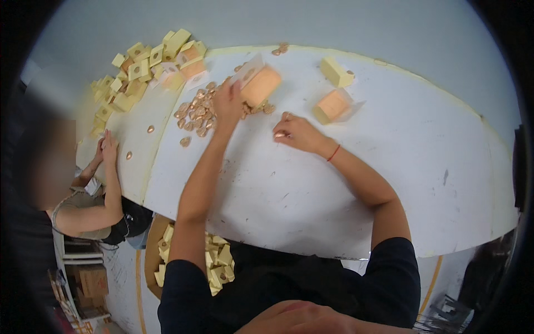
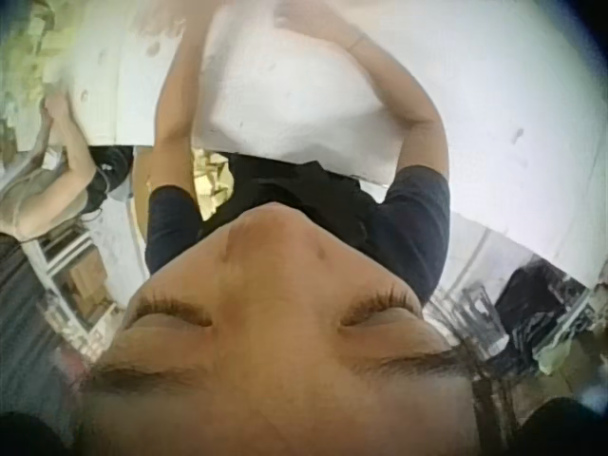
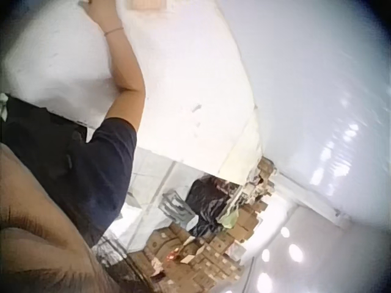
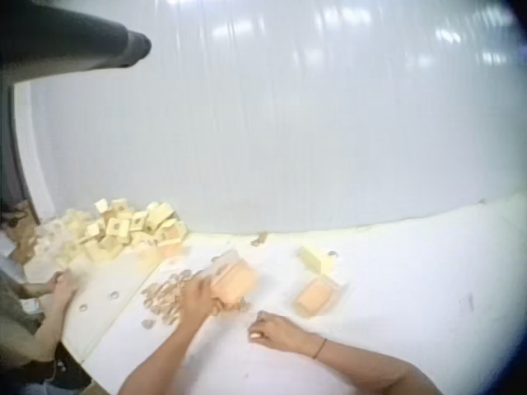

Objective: The person places heart-shaped metallic pieces into small rectangular boxes, closes the boxes, and sets them aside. The process is repeated continuously with multiple boxes and pieces on the table.

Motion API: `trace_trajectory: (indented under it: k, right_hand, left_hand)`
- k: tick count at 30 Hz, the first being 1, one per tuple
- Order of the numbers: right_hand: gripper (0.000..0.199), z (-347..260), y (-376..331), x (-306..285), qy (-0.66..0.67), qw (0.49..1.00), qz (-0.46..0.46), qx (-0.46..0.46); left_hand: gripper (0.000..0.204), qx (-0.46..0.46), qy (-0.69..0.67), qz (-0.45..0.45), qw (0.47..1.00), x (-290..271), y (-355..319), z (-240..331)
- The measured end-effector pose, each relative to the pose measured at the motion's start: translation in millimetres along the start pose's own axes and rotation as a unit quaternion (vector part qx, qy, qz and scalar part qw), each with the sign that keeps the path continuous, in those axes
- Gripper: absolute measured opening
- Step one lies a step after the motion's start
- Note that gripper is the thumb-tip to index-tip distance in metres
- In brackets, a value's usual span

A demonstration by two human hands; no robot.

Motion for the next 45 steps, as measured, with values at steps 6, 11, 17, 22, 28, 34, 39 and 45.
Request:
trace_trajectory:
  k: [6,11,17,22,28,34,39,45]
  right_hand:
    - [0.010,-63.4,26.9,-8.7,0.044,0.988,0.146,0.034]
    - [0.017,-149.9,59.8,80.2,-0.079,0.983,0.041,-0.163]
    - [0.016,-155.4,61.7,89.7,-0.079,0.981,0.012,-0.174]
    - [0.016,-147.7,53.7,86.4,-0.048,0.987,-0.038,-0.146]
    - [0.017,-159.8,55.0,88.3,-0.087,0.981,0.008,-0.175]
    - [0.019,-148.3,60.2,89.7,-0.148,0.972,-0.034,-0.181]
    - [0.022,-150.1,59.4,92.3,-0.034,0.980,-0.041,-0.192]
    - [0.014,-150.4,61.3,91.7,-0.031,0.987,-0.056,-0.149]
  left_hand:
    - [0.025,-0.099,0.004,-0.073,0.992,-138.8,-127.6,-48.2]
    - [0.028,-0.148,-0.151,-0.070,0.975,-136.8,-173.4,-44.8]
    - [0.035,-0.221,-0.124,-0.060,0.965,-139.6,-195.0,-58.0]
    - [0.034,-0.220,-0.022,-0.066,0.973,-141.6,-190.5,-50.3]
    - [0.028,-0.205,-0.052,-0.058,0.976,-137.7,-192.4,-48.5]
    - [0.028,-0.235,-0.028,-0.072,0.969,-138.8,-196.4,-54.1]
    - [0.029,-0.208,-0.054,-0.061,0.975,-135.8,-194.3,-56.5]
    - [0.030,-0.210,-0.044,-0.069,0.974,-135.7,-193.9,-54.4]
Point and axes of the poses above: each hand's wrist, its own y-axis towards the middle knuckle, its own x-axis out of the palm, z = x × y, the point moved 6 cm from there along y, towards the middle knuckle, and after that the axes turned 15 degrees about -x, right-handed, at the moved point
